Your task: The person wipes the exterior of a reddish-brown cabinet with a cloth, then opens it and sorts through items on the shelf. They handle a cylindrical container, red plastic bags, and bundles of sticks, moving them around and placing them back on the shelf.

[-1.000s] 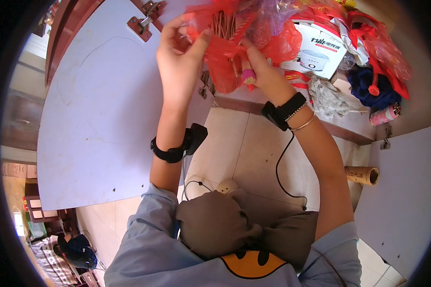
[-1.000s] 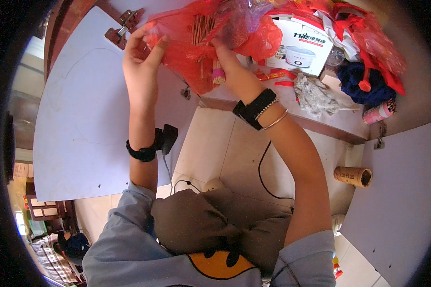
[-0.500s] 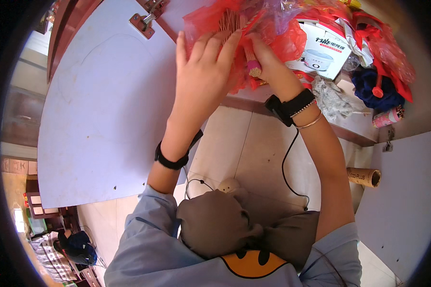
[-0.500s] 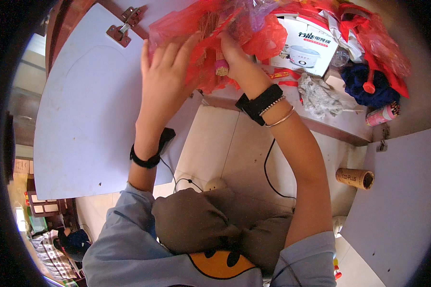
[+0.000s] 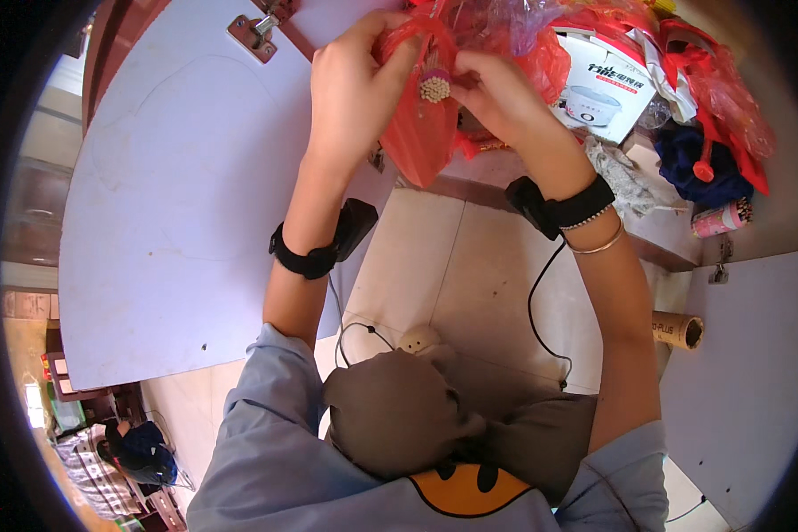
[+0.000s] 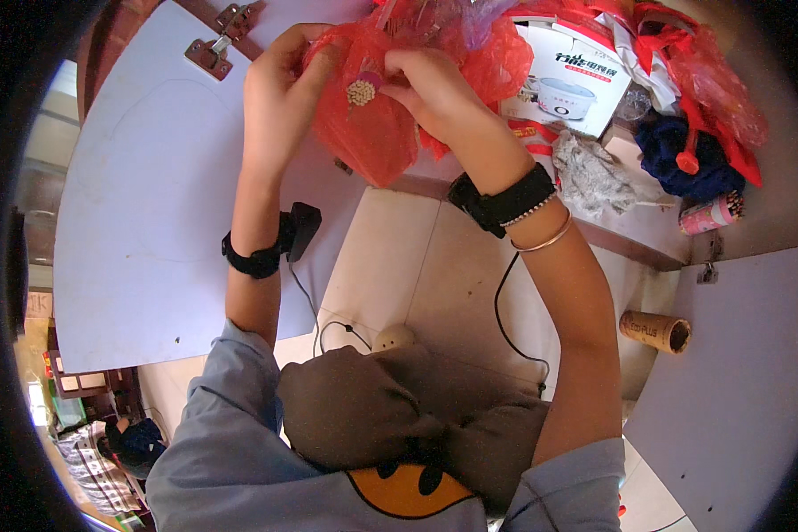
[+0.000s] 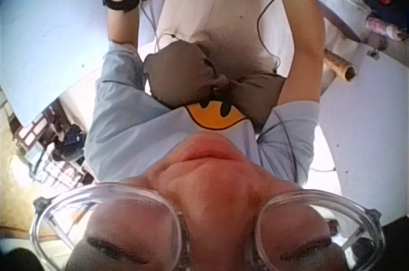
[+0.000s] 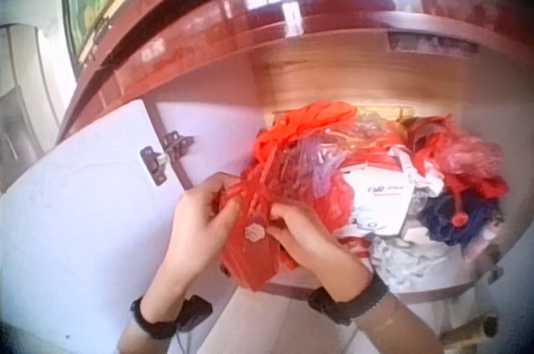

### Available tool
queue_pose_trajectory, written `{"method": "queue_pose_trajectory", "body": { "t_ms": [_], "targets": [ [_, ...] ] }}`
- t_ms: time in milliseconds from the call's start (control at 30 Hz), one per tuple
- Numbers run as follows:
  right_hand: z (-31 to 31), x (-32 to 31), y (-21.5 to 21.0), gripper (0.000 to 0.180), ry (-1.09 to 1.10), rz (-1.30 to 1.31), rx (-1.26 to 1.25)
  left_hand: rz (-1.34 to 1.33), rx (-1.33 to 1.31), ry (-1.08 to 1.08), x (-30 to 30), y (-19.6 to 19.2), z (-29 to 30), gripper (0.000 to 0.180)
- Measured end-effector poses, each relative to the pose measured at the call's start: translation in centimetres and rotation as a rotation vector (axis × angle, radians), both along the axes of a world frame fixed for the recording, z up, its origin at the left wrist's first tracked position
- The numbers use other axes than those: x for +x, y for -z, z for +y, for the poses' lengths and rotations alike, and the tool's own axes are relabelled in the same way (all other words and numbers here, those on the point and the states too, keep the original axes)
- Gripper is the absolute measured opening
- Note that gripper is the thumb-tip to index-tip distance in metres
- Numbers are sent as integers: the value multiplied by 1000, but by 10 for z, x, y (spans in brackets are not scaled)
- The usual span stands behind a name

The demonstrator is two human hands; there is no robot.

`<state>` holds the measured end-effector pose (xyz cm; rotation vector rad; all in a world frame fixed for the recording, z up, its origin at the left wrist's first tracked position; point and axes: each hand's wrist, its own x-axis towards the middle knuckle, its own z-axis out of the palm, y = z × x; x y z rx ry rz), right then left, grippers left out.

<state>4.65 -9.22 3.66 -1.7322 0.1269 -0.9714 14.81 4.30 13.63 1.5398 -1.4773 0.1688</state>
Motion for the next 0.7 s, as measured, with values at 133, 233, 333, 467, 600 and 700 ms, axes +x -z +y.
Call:
{"method": "queue_pose_trajectory", "body": {
  "t_ms": [133, 233, 333, 467, 600, 700],
  "targets": [
    [16, -7, -14, 20, 2, -14, 109, 107, 74, -2, 0, -1, 3, 23],
    [39, -24, -27, 40, -160, -160, 496, 183, 168, 31, 3, -3, 9, 17],
    [59, -32, -34, 44, -280, -266, 726, 381, 164, 191, 3, -4, 13, 18],
    [74, -33, -36, 51, -153, -151, 440, 490, 165, 299, -2, -2, 14, 18],
    [77, -25, -36, 55, 42, -57, 363, 494, 241, 315, -6, -2, 22, 18],
    [79, -19, -34, 65, 414, 91, -215, 530, 249, 342, -9, -2, 23, 19]
  ]
}}
